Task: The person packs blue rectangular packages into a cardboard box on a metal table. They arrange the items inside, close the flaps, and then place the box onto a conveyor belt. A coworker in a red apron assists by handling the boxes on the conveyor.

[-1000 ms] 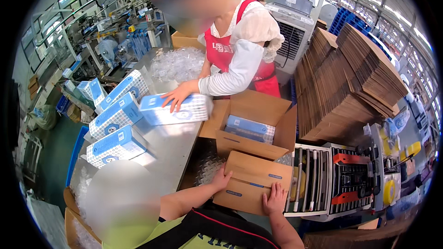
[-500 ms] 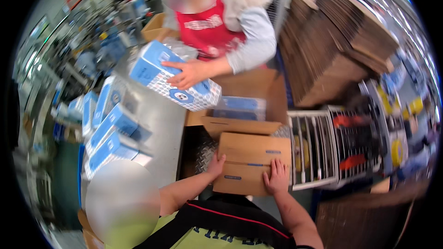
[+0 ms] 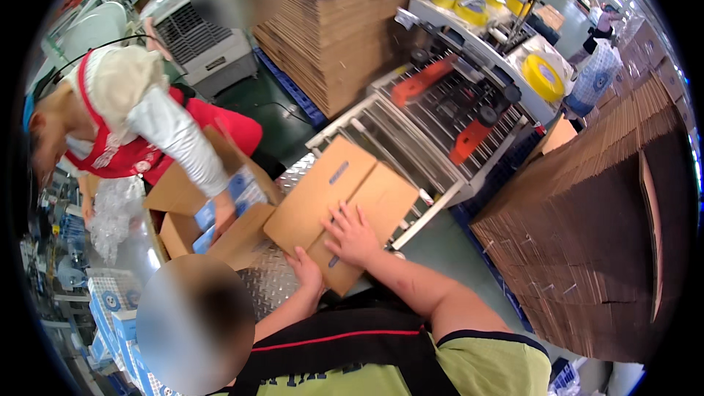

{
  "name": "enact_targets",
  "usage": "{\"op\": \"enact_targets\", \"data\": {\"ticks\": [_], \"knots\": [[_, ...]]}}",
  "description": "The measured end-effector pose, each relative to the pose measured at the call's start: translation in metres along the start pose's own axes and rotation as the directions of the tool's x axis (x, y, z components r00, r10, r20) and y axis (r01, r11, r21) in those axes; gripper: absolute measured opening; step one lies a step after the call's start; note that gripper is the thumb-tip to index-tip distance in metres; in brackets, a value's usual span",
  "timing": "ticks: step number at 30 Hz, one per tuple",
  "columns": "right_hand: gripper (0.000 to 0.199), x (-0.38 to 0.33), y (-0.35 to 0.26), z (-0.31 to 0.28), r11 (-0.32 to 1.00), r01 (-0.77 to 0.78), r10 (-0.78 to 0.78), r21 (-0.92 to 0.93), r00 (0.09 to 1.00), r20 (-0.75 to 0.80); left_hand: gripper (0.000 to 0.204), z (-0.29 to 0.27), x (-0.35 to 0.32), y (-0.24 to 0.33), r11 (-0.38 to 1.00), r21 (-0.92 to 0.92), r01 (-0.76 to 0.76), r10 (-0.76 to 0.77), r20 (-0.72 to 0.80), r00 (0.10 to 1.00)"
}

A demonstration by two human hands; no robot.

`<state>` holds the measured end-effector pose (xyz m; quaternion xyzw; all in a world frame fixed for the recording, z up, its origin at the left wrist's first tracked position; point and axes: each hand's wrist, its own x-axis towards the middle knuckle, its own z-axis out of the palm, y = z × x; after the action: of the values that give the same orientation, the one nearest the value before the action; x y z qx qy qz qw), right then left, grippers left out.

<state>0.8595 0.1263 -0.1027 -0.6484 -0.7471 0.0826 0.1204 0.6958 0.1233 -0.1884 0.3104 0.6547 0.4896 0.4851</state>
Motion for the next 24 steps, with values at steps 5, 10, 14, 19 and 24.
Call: {"op": "enact_targets", "data": {"ticks": [5, 10, 14, 19, 24], "knots": [[0.056, 0.053, 0.167, -0.035, 1.0, 0.014, -0.014, -0.003, 1.0, -0.023, 0.061, 0.179, 0.011, 0.033, 0.982, 0.029, -0.185, 0.183, 0.054, 0.982], [0.054, 0.105, 0.311, -0.055, 0.986, -0.133, 0.119, -0.105, 0.984, -0.131, 0.064, 0.336, 0.031, 0.068, 0.995, -0.014, -0.099, 0.099, 0.25, 0.963], [0.05, 0.111, 0.372, -0.076, 0.982, -0.19, 0.189, 0.016, 0.963, -0.19, 0.066, 0.424, 0.041, 0.049, 0.991, -0.104, -0.09, 0.113, 0.244, 0.963], [0.044, 0.103, 0.452, -0.087, 0.986, -0.117, 0.059, -0.12, 0.912, -0.406, 0.053, 0.439, 0.021, 0.049, 0.961, 0.18, -0.212, 0.107, 0.465, 0.879], [0.02, -0.036, 0.364, -0.091, 0.88, -0.141, 0.375, 0.453, 0.793, -0.481, 0.034, 0.256, -0.001, -0.028, 0.791, 0.416, -0.448, -0.143, 0.838, 0.526]]}}
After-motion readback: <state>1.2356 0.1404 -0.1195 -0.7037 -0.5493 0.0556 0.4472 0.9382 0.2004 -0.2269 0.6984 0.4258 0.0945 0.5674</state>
